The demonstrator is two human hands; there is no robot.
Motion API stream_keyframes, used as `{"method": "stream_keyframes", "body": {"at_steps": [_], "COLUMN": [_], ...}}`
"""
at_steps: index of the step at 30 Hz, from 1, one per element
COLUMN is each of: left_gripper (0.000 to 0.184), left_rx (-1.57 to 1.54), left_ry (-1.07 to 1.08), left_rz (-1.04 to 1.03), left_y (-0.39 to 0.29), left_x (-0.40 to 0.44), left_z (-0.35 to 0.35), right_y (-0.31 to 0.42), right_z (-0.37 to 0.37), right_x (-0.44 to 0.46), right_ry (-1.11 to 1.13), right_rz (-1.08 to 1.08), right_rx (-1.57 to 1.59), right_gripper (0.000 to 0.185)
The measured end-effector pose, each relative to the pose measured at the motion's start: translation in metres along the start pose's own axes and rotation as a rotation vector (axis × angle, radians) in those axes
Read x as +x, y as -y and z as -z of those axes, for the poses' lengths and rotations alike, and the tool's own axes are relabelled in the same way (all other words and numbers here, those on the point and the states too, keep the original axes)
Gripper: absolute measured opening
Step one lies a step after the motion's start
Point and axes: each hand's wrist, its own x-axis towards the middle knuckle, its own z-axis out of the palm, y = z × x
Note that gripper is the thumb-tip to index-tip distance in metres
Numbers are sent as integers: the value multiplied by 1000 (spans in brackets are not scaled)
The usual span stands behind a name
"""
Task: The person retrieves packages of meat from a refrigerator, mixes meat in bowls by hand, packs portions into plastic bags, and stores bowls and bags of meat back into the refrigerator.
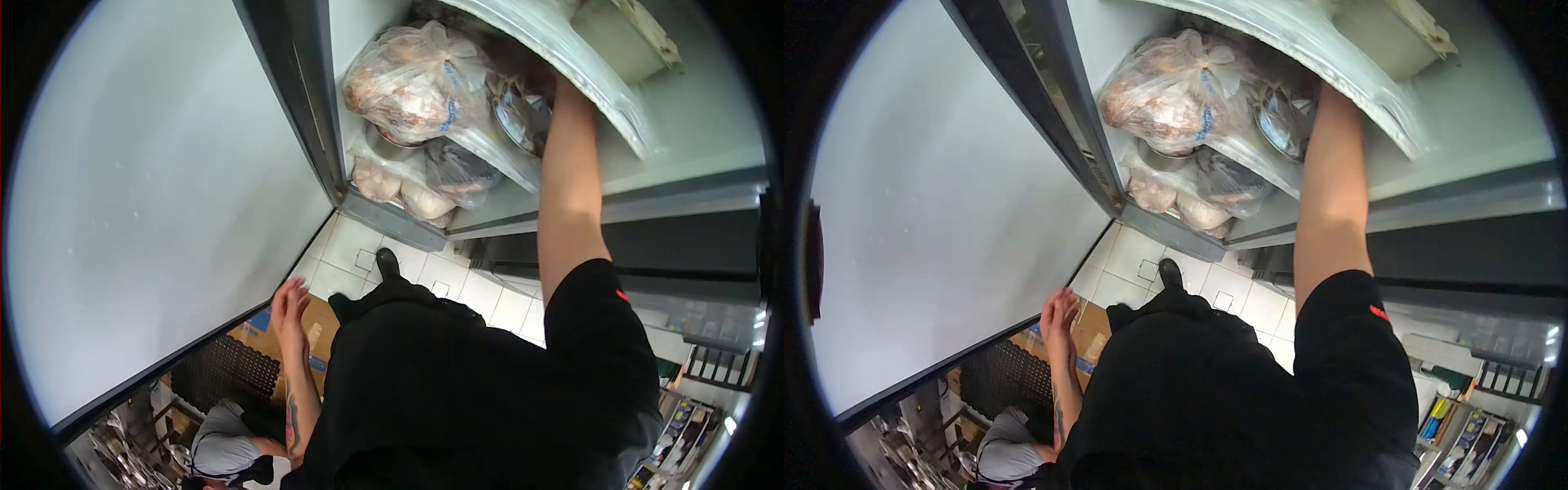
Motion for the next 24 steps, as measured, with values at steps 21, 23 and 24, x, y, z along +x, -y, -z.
{"method": "stream_keyframes", "body": {"at_steps": [21,23,24], "left_gripper": [73,74,75], "left_rx": [-526,-511,-491], "left_ry": [632,611,601], "left_rz": [-72,-56,-46], "left_y": [-82,-65,-60], "left_x": [68,70,72], "left_z": [-138,-125,-118], "right_y": [-23,-31,-36], "right_z": [-57,1,27], "right_x": [-70,-11,6], "right_ry": [80,-147,-253], "right_rz": [-118,462,421], "right_rx": [-1169,-1301,-1254], "right_gripper": [45,38,38]}}
